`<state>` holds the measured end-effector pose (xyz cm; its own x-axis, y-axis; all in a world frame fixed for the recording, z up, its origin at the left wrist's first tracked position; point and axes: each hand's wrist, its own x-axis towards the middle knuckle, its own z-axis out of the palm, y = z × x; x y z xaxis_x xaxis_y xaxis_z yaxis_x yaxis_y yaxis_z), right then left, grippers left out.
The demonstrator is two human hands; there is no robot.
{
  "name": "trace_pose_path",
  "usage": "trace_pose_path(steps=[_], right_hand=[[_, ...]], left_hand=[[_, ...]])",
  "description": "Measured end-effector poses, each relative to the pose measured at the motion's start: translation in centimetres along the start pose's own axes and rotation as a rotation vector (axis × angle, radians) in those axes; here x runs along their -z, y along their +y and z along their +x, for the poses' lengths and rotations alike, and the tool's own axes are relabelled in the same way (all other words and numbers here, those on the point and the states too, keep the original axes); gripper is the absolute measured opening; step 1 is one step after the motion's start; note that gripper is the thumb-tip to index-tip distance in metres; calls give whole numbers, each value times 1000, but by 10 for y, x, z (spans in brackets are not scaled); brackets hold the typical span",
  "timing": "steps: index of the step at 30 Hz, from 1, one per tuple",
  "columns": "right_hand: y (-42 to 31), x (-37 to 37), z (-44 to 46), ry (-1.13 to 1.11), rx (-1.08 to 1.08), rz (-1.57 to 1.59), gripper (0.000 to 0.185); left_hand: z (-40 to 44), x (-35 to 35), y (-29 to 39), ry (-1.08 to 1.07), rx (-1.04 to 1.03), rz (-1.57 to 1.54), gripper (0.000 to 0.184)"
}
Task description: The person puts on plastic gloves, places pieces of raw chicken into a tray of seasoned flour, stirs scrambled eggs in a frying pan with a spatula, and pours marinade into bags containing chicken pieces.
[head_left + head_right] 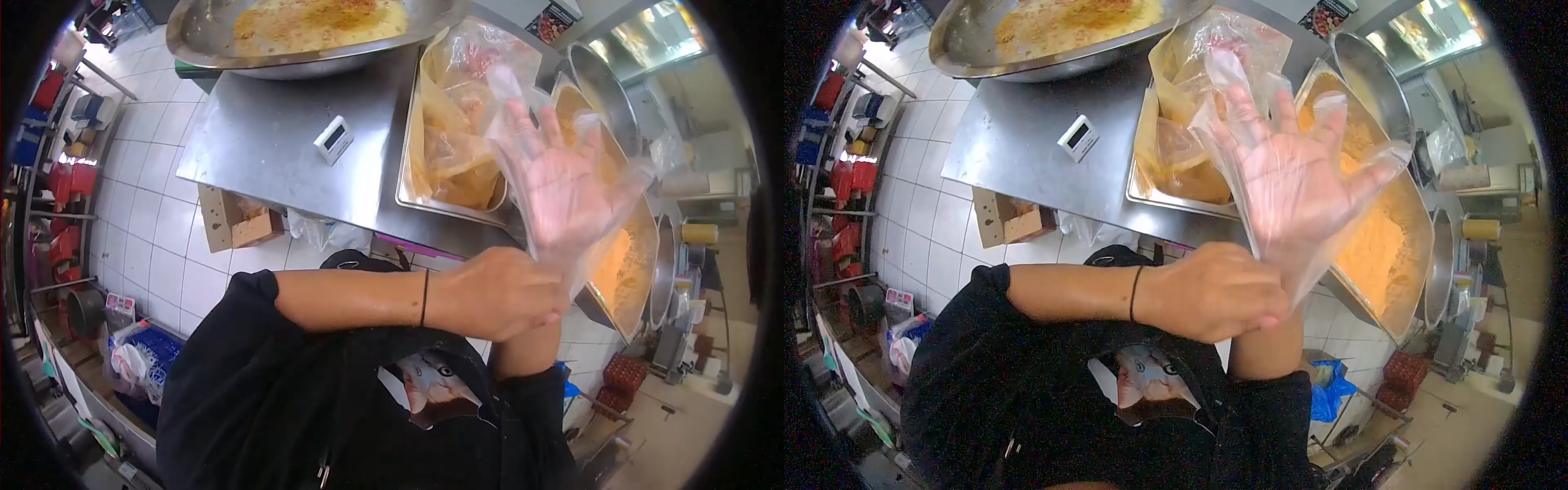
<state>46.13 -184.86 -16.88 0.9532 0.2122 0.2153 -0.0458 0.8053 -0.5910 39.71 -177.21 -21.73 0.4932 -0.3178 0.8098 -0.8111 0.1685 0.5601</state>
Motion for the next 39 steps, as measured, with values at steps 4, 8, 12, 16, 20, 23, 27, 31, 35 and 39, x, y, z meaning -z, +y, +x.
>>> trace_pose_path(steps=[4, 8, 12, 16, 20, 23, 27, 31, 35, 39], right_hand=[[-27, -3, 16, -160, -74, 402, 82], [-18, 3, 31, -37, 279, -256, 63], [-5, 33, 32, -288, -110, -1747, 42], [46, 24, 28, -581, -560, -2470, 28], [26, 42, 28, -726, 51, -2267, 20], [-13, 71, 30, 3, -312, -1526, 15], [-50, 89, 40, -150, -203, -1617, 15], [-64, 76, 38, -160, 14, -1719, 15], [-58, 70, 31, -285, 32, -1217, 16], [-54, 68, 44, -455, -80, -1153, 20]], left_hand=[[4, -2, 0, 15, -35, -49, 9], [3, 17, -13, -30, -100, 24, 13], [-11, 109, -53, 120, 219, 609, 37], [-40, 133, -57, 176, 759, 656, 68], [-46, 128, -54, 149, 827, 436, 63], [-46, 127, -57, 173, 681, 302, 54], [-36, 130, -62, 159, 648, 249, 52], [-37, 133, -66, 184, 729, 209, 54], [-24, 131, -71, 149, 590, 242, 56], [34, 124, -87, -102, 181, 160, 61]])
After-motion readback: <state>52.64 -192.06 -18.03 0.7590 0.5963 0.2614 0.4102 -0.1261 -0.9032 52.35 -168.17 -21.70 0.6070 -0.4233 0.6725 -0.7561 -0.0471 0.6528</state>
